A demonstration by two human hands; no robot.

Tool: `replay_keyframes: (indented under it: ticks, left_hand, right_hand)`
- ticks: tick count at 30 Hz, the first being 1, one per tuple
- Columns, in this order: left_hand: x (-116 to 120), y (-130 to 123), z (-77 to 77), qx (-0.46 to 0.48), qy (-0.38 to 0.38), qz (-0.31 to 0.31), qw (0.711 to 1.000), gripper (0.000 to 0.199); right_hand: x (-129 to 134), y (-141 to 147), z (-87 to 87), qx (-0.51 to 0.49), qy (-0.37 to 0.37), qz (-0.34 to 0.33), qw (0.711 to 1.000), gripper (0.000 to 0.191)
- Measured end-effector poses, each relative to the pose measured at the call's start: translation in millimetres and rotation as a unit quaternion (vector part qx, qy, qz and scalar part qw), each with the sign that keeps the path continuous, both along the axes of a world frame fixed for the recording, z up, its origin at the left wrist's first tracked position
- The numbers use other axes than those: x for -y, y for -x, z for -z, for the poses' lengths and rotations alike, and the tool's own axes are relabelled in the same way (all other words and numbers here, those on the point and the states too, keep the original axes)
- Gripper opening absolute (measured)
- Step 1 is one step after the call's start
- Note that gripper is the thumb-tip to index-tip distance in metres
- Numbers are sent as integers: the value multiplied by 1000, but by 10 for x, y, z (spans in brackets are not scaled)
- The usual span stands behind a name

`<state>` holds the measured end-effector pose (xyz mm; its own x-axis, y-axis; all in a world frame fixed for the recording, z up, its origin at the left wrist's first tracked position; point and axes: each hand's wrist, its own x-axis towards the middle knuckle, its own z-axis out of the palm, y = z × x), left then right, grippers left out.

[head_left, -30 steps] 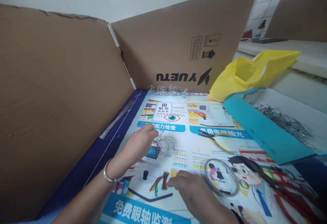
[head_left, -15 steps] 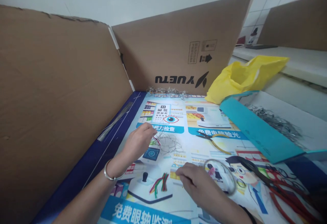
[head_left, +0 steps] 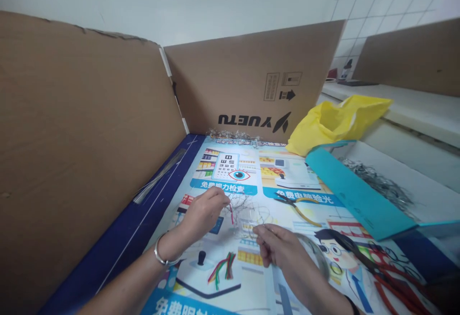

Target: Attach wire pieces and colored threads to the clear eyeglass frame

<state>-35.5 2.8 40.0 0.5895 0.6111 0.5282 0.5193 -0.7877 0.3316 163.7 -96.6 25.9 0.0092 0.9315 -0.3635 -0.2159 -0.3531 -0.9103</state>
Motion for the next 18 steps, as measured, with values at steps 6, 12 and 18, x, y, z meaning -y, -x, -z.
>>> replay_keyframes:
  ticks: [6,12,18]
  left_hand:
    - [-54,12,71,-4,12,5,1000,20]
    - [-16,4,55,-31,12,2,999,18]
    - [29,-21,-3,-49,14,10,999,20]
  right_hand:
    - [-16,-66,-35,-3,-30,0,1000,34]
    - [-39,-160,-24,-86,-18,15,996,29]
    - [-58,-215,0,-132,21,11,991,30]
